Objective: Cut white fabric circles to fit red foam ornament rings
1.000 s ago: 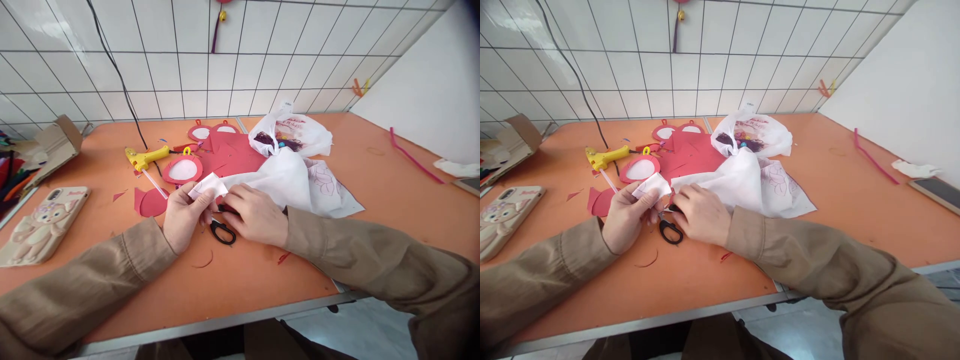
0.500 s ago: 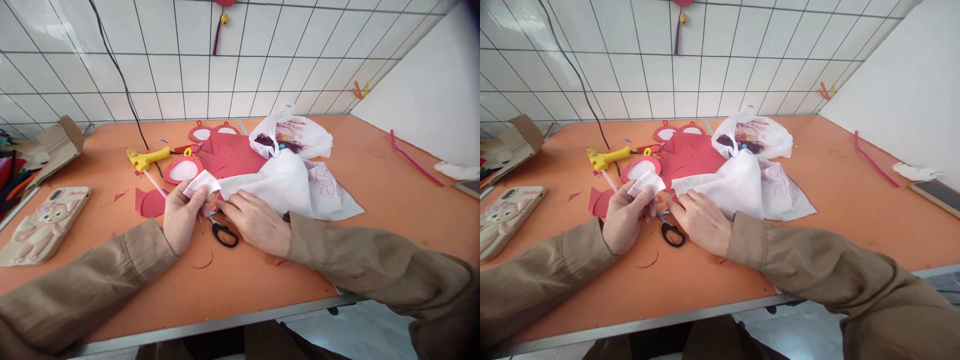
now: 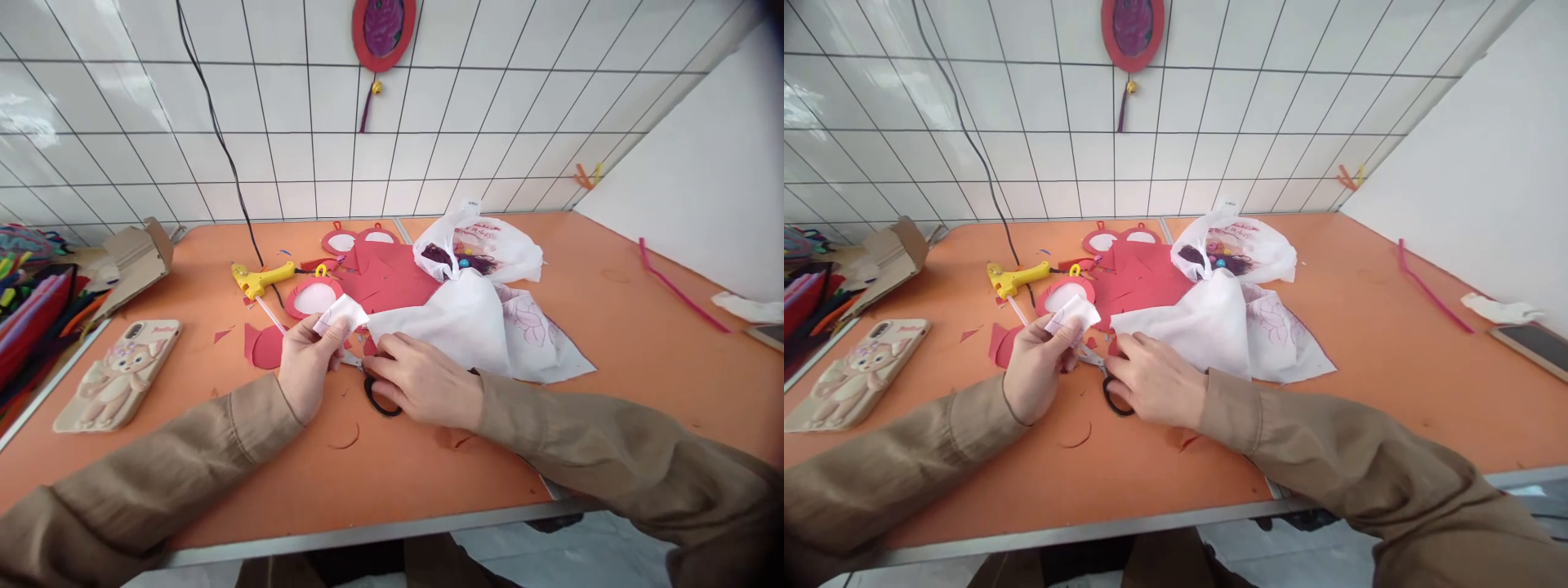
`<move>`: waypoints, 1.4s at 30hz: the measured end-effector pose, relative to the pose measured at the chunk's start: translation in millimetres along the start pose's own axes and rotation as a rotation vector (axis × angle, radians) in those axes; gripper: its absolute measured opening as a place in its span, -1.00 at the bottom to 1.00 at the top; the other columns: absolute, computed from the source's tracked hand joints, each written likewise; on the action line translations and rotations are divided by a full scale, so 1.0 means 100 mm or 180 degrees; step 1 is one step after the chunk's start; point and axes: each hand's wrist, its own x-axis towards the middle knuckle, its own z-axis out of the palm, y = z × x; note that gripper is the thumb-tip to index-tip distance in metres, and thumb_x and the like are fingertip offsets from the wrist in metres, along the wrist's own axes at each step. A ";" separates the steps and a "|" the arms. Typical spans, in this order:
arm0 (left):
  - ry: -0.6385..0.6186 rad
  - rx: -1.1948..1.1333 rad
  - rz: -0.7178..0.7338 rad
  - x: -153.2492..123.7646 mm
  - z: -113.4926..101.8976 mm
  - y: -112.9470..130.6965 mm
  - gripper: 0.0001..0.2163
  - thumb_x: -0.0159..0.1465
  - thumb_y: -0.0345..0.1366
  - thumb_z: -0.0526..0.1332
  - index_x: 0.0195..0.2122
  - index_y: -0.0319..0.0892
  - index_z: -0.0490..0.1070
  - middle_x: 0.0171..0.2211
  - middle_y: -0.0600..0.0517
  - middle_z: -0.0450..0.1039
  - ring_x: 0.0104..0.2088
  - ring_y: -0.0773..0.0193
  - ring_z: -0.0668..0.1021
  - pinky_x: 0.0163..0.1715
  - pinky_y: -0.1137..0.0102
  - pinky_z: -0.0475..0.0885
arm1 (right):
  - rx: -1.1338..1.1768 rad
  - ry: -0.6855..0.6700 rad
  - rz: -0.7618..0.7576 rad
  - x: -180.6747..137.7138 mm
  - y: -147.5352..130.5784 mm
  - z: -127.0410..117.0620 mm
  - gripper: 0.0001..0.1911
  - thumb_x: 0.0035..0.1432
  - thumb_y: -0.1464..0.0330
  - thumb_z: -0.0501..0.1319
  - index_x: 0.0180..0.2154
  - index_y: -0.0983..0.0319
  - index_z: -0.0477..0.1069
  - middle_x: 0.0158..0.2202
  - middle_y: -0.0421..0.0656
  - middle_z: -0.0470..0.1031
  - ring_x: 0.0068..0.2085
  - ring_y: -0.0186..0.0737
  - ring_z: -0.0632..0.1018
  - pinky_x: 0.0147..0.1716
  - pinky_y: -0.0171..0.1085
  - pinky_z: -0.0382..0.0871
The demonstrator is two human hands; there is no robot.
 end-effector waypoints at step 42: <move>-0.0535 -0.0106 0.0116 0.12 0.00 0.20 -0.74 0.07 -0.16 0.39 -0.47 -0.23 0.41 -0.61 0.11 0.38 -0.62 0.44 0.39 -0.65 0.52 0.27 | 0.4625 0.1376 0.1629 0.40 0.01 -0.38 -0.58 -0.14 0.39 0.37 -0.20 0.21 0.29 -0.48 -0.30 0.42 -0.48 -0.40 0.43 -0.45 -0.34 0.33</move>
